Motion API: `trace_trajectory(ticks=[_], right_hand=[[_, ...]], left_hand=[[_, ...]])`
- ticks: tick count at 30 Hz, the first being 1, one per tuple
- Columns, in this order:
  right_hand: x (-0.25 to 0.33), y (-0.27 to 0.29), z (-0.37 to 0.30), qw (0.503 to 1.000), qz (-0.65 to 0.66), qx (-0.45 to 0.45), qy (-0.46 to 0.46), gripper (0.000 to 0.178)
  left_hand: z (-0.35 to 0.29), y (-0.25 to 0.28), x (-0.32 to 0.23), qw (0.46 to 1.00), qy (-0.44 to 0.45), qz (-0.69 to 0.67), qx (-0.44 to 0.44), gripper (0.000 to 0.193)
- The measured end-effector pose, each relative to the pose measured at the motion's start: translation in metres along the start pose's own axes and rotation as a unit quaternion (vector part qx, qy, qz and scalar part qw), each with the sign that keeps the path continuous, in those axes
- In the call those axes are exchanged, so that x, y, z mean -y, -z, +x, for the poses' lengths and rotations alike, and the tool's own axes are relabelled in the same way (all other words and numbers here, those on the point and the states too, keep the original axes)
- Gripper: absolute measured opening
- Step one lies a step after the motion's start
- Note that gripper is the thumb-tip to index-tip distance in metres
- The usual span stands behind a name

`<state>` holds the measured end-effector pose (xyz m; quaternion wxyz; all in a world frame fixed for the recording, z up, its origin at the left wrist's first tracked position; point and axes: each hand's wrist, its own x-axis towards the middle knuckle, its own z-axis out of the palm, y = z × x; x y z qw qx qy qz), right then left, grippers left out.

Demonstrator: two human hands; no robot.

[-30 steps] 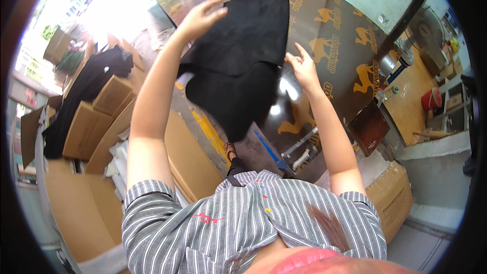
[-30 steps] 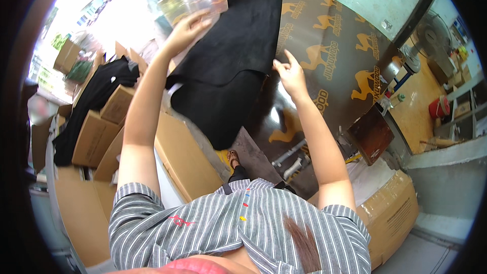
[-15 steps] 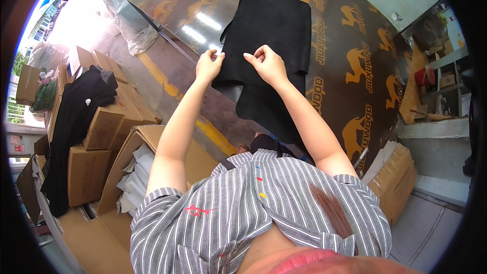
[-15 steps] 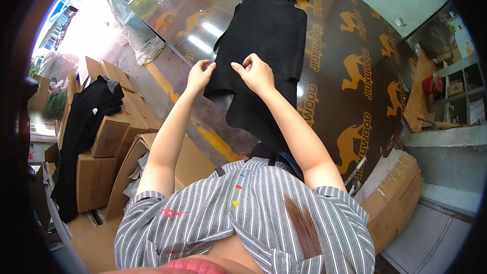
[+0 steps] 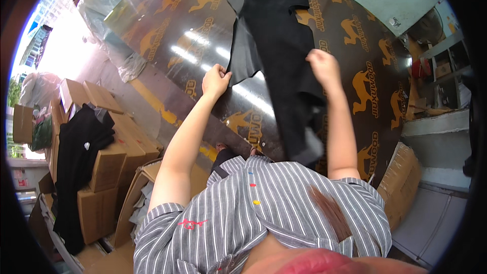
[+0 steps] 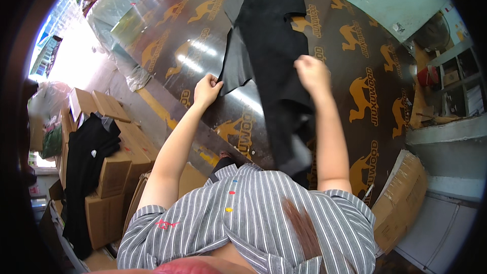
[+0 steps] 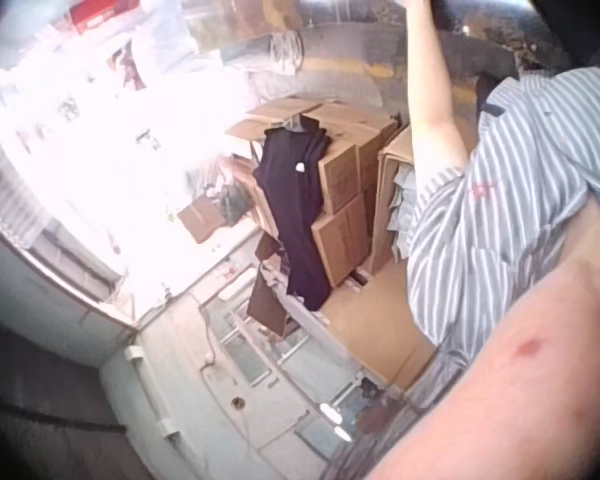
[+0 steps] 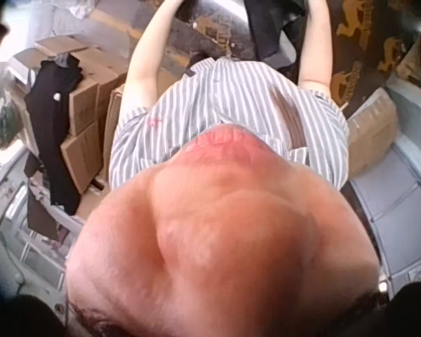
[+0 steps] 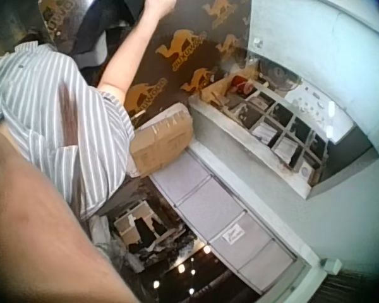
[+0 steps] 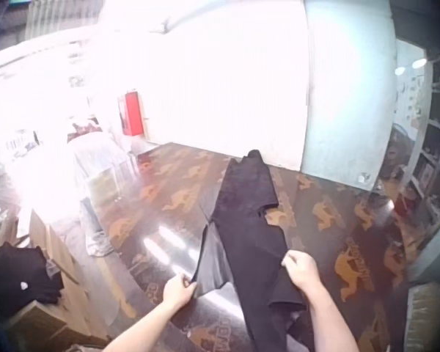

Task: The person marks outlines on a large black fabric sheet using a white chalk-like marker. They smooth the fabric, draw lines, and occasionally lift or fold the fabric to access different areas.

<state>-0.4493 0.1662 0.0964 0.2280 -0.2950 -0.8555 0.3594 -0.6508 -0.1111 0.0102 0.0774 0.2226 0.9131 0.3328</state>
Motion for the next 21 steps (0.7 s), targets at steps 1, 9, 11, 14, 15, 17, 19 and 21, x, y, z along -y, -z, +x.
trace_trajectory(ticks=[1,9,11,14,15,17,19,21], right_hand=[[-0.046,0.046,0.004,0.997,-0.019,-0.076,-0.019,0.024],[-0.159,0.189,-0.147,0.812,-0.397,-0.347,-0.251,0.034],[-0.124,0.148,-0.139,0.863,-0.294,-0.337,-0.235,0.040],[-0.055,0.063,-0.106,0.932,-0.153,-0.213,-0.250,0.051],[-0.041,0.037,-0.096,0.930,-0.228,-0.142,-0.250,0.058],[-0.071,-0.003,-0.083,0.903,-0.366,-0.150,-0.170,0.056],[-0.074,0.002,-0.063,0.915,-0.300,-0.094,-0.253,0.039],[-0.061,-0.008,-0.045,0.946,-0.281,-0.065,-0.150,0.026]], left_hand=[[0.004,-0.006,-0.003,1.000,-0.003,0.009,-0.005,0.033],[0.019,0.012,0.008,0.985,-0.082,-0.062,0.142,0.024],[0.022,0.014,0.017,0.981,-0.078,-0.071,0.160,0.026],[0.031,0.020,0.009,0.979,-0.054,-0.074,0.182,0.028],[0.036,0.018,0.014,0.978,-0.063,-0.071,0.184,0.028],[0.050,0.011,0.024,0.976,-0.085,-0.069,0.187,0.028],[0.067,0.022,0.021,0.984,-0.085,-0.045,0.152,0.027],[0.102,0.034,0.042,0.993,-0.093,0.012,0.065,0.029]])
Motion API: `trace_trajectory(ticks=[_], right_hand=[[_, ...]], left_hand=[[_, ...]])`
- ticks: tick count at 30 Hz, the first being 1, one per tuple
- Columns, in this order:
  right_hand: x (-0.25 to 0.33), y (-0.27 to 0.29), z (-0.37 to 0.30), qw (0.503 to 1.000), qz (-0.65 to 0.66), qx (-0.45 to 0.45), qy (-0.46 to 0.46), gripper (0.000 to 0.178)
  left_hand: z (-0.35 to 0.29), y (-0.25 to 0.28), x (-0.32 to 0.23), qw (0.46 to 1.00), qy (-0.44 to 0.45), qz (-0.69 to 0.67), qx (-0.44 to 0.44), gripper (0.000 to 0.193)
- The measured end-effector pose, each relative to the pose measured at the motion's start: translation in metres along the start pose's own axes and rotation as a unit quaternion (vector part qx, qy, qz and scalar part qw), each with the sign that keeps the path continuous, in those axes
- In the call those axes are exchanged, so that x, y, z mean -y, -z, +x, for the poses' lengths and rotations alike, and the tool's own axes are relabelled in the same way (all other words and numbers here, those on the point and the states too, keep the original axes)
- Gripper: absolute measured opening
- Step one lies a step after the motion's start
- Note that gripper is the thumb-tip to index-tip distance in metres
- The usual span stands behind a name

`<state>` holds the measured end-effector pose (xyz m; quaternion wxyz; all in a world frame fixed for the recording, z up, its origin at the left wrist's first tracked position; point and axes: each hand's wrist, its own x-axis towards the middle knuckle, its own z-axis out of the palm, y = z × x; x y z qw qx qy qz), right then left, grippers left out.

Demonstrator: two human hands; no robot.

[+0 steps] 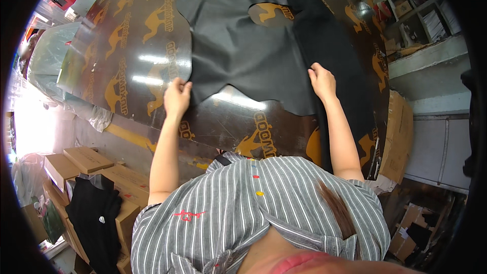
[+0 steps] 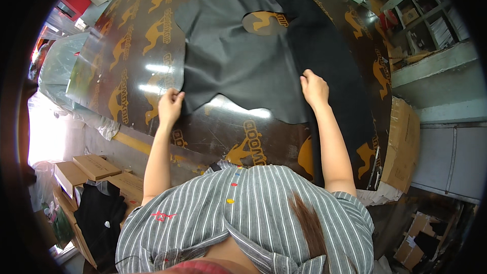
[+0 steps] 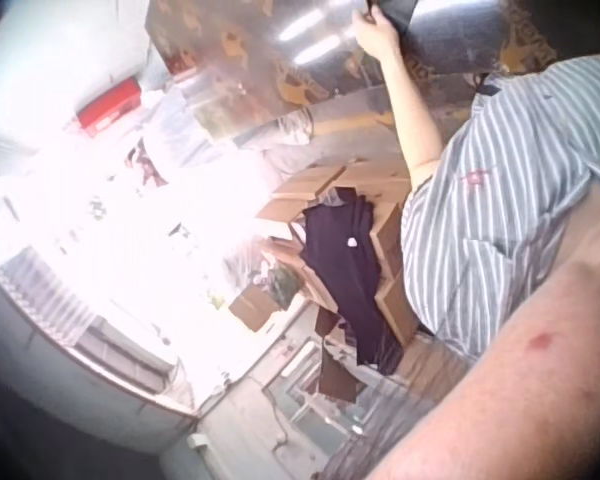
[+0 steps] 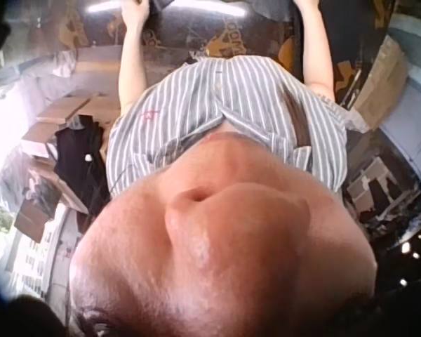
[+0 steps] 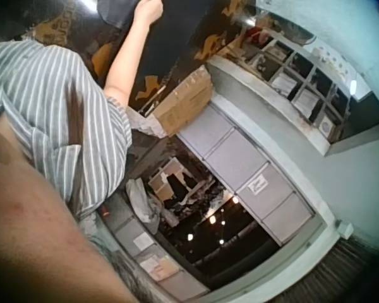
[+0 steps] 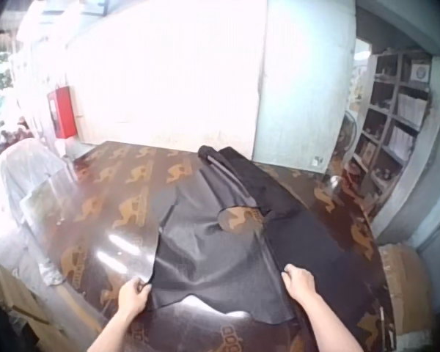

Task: The person marks outlines on a large black fabric sheet using a white chalk-like marker. They smooth the fabric, draw lines, and occasionally lift or fold the fabric to access different areas.

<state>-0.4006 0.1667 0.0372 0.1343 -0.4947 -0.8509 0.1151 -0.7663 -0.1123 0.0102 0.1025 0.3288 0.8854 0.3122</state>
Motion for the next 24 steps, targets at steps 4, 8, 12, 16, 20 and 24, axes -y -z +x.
trace_trajectory(ticks=[4,8,12,16,20,24], right_hand=[[0.054,0.005,0.025,0.986,0.160,0.034,0.025,0.026],[-0.024,0.054,0.041,0.970,0.220,-0.094,-0.040,0.035],[-0.141,0.081,-0.016,0.972,0.139,-0.122,-0.147,0.036],[-0.150,0.082,-0.052,0.955,-0.079,0.047,-0.281,0.025],[-0.075,0.071,0.003,0.983,-0.082,-0.110,-0.118,0.027],[0.046,0.036,0.107,0.985,0.060,-0.144,0.067,0.036]], left_hand=[[0.064,0.058,0.115,0.984,0.087,0.100,-0.122,0.028],[0.079,0.121,0.195,0.943,0.177,0.170,-0.225,0.025],[0.062,0.142,0.248,0.940,0.185,0.167,-0.232,0.025],[0.034,0.135,0.241,0.911,0.222,0.215,-0.274,0.028],[0.032,0.103,0.207,0.908,0.095,0.248,-0.323,0.039],[0.037,0.052,0.122,0.958,0.098,0.186,-0.192,0.056]])
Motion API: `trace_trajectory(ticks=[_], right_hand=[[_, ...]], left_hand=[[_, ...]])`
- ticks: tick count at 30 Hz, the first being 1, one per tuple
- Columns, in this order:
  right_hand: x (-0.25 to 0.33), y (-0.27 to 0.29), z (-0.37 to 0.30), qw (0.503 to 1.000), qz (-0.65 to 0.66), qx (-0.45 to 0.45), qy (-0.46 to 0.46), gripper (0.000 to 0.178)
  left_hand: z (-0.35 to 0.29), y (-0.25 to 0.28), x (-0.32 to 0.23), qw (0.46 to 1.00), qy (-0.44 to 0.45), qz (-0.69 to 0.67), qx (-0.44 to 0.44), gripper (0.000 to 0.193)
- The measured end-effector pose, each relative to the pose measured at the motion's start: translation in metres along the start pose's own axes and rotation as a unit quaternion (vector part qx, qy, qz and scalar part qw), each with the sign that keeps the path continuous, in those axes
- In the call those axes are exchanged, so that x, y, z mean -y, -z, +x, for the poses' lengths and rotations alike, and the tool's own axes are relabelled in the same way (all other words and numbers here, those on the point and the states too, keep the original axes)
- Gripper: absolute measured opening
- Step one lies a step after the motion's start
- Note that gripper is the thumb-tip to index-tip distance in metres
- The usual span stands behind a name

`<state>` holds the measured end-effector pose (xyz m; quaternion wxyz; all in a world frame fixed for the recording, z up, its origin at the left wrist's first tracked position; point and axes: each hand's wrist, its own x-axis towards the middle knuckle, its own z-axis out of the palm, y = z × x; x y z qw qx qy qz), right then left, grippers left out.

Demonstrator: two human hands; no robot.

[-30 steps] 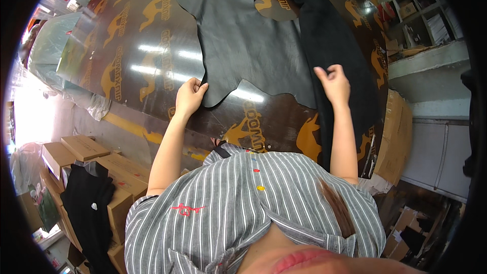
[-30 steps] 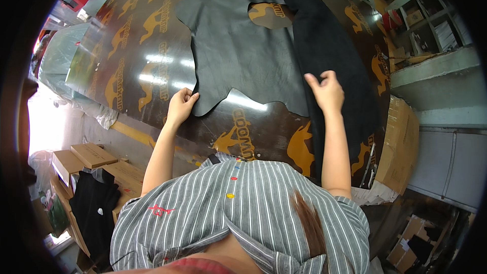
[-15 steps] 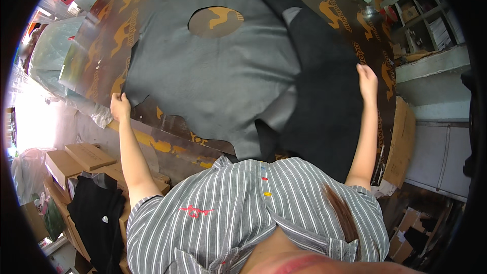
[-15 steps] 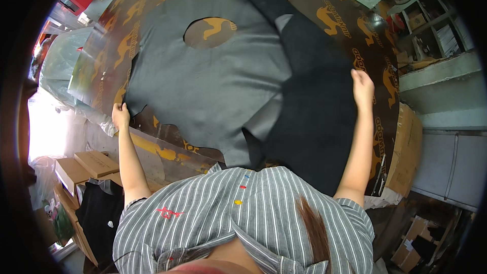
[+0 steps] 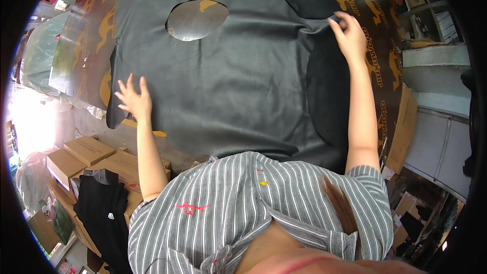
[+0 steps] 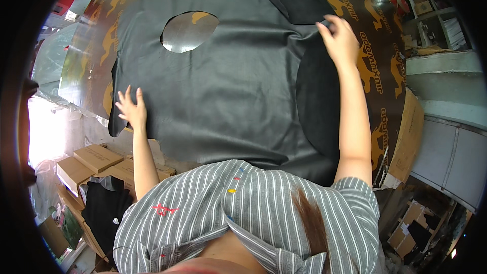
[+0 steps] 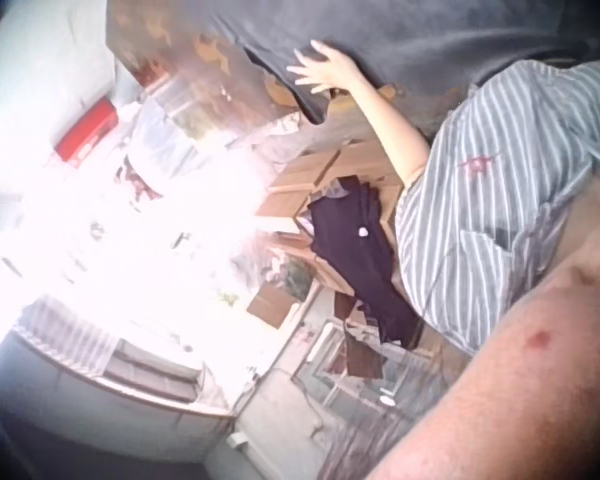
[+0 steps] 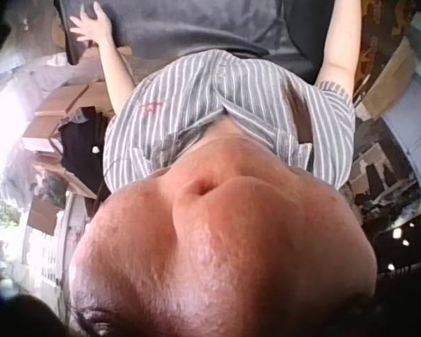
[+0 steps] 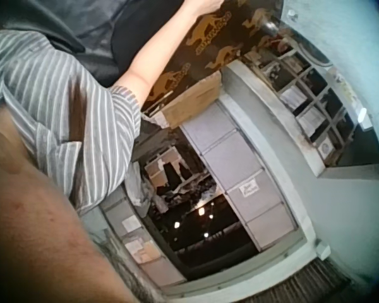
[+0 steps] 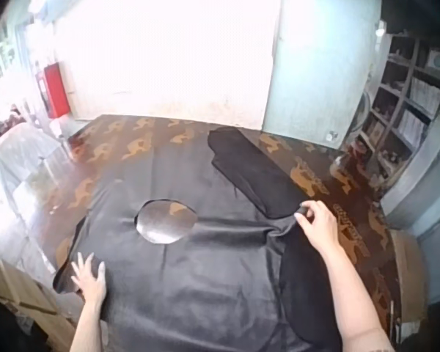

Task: The person marks outlines on a large black fabric sheet using a white chalk-like marker. They smooth the fabric, draw lines, and occasionally lift or fold the fabric to access different areas.

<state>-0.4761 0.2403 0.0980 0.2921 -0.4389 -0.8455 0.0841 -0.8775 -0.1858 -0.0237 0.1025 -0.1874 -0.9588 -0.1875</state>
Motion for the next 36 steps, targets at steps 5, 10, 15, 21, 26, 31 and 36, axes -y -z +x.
trace_trajectory(ticks=[5,10,15,21,26,31,36], right_hand=[[0.037,-0.121,0.082,0.988,-0.134,0.010,0.076,0.070],[0.010,-0.166,0.141,0.991,-0.064,0.089,0.074,0.034],[-0.148,-0.028,0.264,0.966,-0.237,-0.038,-0.093,0.046],[-0.240,0.098,0.224,0.887,-0.225,-0.345,-0.210,0.053],[-0.065,0.006,0.036,0.990,0.113,-0.022,-0.086,0.036],[0.039,-0.049,-0.109,0.994,-0.037,0.095,-0.050,0.088],[0.035,-0.040,-0.111,0.978,0.011,0.133,-0.159,0.061]], left_hand=[[0.000,-0.016,-0.043,0.991,0.036,0.105,0.075,0.071],[0.015,-0.012,-0.036,0.990,0.041,0.117,0.069,0.068],[0.037,-0.024,-0.021,0.992,0.026,0.104,0.059,0.068],[0.052,-0.042,-0.024,0.991,0.011,0.117,0.066,0.068],[0.067,-0.044,-0.031,0.991,0.012,0.116,0.070,0.069],[0.118,-0.066,-0.045,0.986,-0.013,0.157,0.062,0.073],[0.155,-0.085,-0.050,0.988,-0.042,0.135,0.065,0.078]])
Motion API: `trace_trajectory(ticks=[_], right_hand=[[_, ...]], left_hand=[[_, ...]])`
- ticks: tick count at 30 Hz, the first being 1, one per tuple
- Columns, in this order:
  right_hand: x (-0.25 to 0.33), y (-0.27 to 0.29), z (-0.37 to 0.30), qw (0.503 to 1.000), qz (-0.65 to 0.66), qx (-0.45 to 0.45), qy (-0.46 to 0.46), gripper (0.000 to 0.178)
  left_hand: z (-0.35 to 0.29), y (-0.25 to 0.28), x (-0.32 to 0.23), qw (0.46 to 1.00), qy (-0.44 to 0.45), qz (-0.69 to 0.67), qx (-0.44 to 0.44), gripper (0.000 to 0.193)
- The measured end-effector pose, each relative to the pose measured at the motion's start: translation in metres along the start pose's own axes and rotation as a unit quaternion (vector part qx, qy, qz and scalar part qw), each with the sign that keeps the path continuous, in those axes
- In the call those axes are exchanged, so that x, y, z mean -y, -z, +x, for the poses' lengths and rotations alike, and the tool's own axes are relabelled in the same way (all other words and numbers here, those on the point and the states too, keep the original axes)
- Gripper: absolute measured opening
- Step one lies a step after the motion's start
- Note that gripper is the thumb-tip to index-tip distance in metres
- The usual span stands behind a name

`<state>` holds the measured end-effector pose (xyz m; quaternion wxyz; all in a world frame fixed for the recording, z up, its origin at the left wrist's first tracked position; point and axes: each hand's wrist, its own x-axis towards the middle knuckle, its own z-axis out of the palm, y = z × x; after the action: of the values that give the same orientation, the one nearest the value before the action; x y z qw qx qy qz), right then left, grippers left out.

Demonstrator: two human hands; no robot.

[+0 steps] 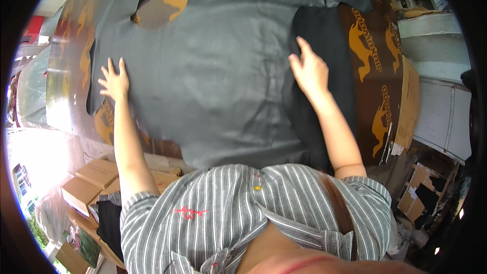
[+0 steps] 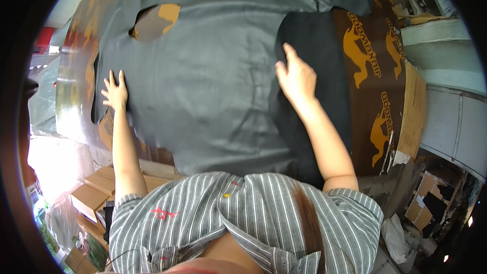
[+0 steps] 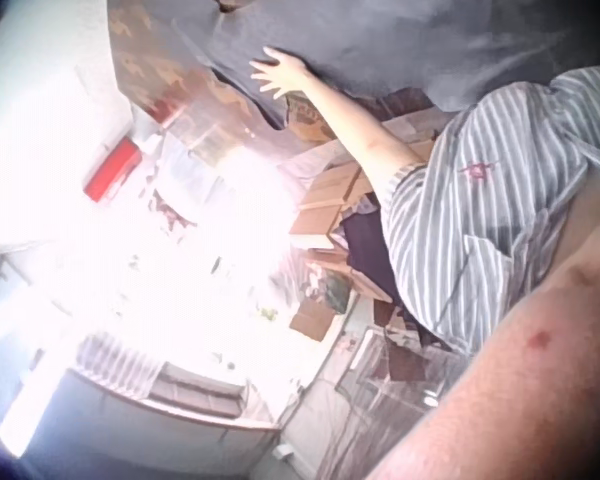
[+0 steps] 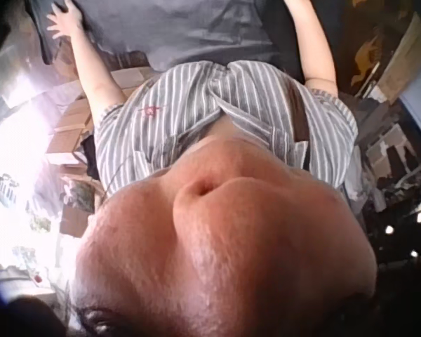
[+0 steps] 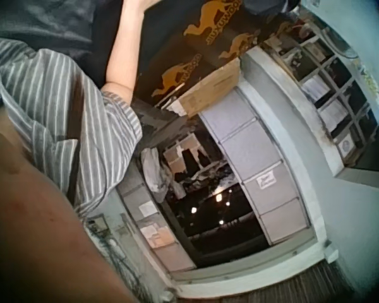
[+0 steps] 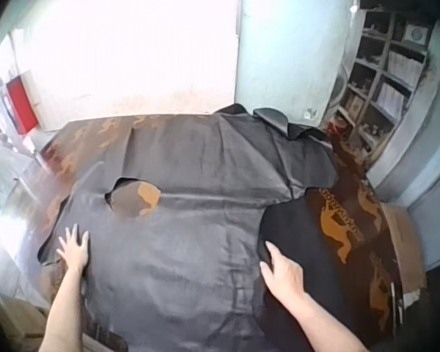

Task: The person marks outlines on a large black fabric sheet using a white chalk-like marker. They smooth the fabric, draw lines, and occasionally lift or fold the fabric to access different areas.

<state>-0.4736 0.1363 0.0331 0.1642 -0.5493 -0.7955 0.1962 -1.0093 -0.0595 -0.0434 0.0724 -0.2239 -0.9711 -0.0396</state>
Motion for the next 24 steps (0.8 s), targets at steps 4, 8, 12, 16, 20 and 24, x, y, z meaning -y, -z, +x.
trace_trajectory(ticks=[4,8,12,16,20,24], right_hand=[[-0.056,0.082,-0.007,0.996,0.005,-0.079,-0.048,0.053],[-0.190,0.216,-0.036,0.977,-0.087,-0.100,-0.165,0.045],[-0.243,0.276,-0.073,0.889,-0.308,-0.240,-0.239,0.040],[-0.215,0.235,-0.082,0.949,0.164,-0.225,-0.144,0.038],[-0.149,0.143,-0.079,0.884,0.434,-0.140,-0.100,0.029],[-0.174,0.087,-0.055,0.890,0.363,-0.276,-0.012,0.028]], left_hand=[[0.012,-0.001,0.008,0.998,-0.023,-0.064,0.003,0.079],[0.017,0.005,0.036,0.950,-0.074,-0.304,0.017,0.081],[-0.032,0.021,0.037,0.923,-0.115,-0.366,-0.016,0.060],[-0.119,0.033,0.032,0.933,-0.145,-0.330,-0.007,0.051],[-0.210,0.055,-0.004,0.964,-0.115,-0.237,0.022,0.056],[-0.269,0.069,-0.024,0.982,-0.097,-0.139,0.078,0.069]])
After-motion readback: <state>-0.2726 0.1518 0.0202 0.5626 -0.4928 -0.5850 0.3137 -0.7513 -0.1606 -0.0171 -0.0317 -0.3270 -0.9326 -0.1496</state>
